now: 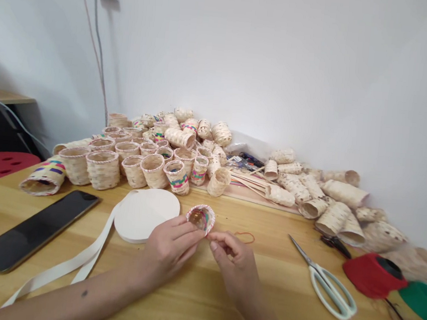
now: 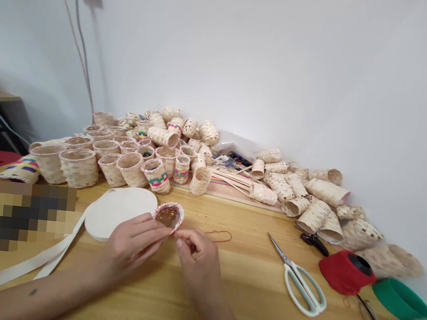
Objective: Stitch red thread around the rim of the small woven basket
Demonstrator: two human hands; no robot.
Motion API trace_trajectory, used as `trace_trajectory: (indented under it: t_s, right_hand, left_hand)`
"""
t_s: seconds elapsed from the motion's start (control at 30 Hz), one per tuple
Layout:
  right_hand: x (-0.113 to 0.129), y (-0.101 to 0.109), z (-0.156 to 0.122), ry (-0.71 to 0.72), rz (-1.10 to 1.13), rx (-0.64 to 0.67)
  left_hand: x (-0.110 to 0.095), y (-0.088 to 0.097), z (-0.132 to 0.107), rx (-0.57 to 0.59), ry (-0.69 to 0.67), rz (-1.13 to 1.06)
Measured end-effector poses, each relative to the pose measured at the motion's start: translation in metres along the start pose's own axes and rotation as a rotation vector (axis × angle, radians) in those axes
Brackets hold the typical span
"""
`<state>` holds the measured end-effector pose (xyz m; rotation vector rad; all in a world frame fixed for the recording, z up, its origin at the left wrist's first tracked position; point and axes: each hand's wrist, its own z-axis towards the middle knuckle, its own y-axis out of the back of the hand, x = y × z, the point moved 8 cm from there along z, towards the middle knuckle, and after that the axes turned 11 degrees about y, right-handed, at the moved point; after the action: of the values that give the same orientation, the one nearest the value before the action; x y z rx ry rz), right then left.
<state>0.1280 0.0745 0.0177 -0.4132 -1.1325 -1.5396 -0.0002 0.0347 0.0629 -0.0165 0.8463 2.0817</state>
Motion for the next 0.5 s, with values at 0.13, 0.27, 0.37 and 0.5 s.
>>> trace_trajectory:
  t_s: [0.13, 0.27, 0.37, 0.5]
  right_hand:
    - [-0.007, -0.004, -0.002, -0.073, 0.119, -0.015]
    - [-0.017, -0.004, -0.003, -0.176, 0.22, -0.025]
    - [-0.019, -0.006, -0.001, -0.198, 0.29, 0.022]
    - [-0.019, -0.008, -0.001, -0.218, 0.373, 0.015]
  left_hand:
    - [-0.003, -0.003, -0.002, 0.025, -0.002, -0.014]
    - [-0.003, -0.006, -0.003, 0.054, -0.058, 0.042]
    - [0.0, -0.004, -0.001, 0.06, -0.091, 0.074]
    - [0.001, 0.0, 0.004, 0.021, -0.078, 0.088]
